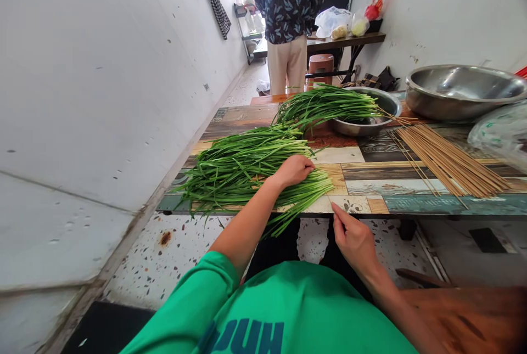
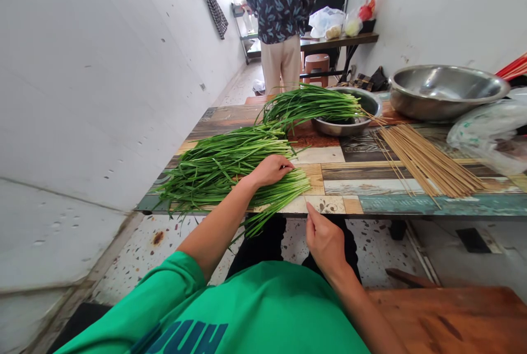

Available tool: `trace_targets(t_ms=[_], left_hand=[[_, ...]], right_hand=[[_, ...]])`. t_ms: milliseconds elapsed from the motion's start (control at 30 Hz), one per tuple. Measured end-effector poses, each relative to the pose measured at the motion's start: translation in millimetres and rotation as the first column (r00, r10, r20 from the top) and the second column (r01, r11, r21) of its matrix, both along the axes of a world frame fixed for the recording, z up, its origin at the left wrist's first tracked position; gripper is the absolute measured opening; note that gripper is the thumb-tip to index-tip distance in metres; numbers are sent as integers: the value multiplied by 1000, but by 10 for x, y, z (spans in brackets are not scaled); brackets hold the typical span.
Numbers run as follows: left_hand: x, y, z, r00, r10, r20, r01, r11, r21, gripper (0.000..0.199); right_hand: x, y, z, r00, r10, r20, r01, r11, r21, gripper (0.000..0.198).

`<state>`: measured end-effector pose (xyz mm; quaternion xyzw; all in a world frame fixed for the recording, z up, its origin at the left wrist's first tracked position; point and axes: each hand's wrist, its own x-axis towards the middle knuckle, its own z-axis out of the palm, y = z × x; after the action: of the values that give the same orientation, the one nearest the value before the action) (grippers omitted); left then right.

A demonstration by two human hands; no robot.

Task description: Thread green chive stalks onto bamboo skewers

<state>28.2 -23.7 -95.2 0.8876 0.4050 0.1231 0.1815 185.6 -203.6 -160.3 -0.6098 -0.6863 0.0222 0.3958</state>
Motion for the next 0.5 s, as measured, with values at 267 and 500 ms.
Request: trace_targets(t_ms=[267,500], left_hand=[[-43,66,73,959,231,-165,-211,969,128,29],[90,24,72,887,339,-313,-284,936,207,28]], right_hand=[[10,-3,-34,1000,-9,-10,8,999,-48,35],[13,13,-30,1000,-11,-2,11,999,-38,35]])
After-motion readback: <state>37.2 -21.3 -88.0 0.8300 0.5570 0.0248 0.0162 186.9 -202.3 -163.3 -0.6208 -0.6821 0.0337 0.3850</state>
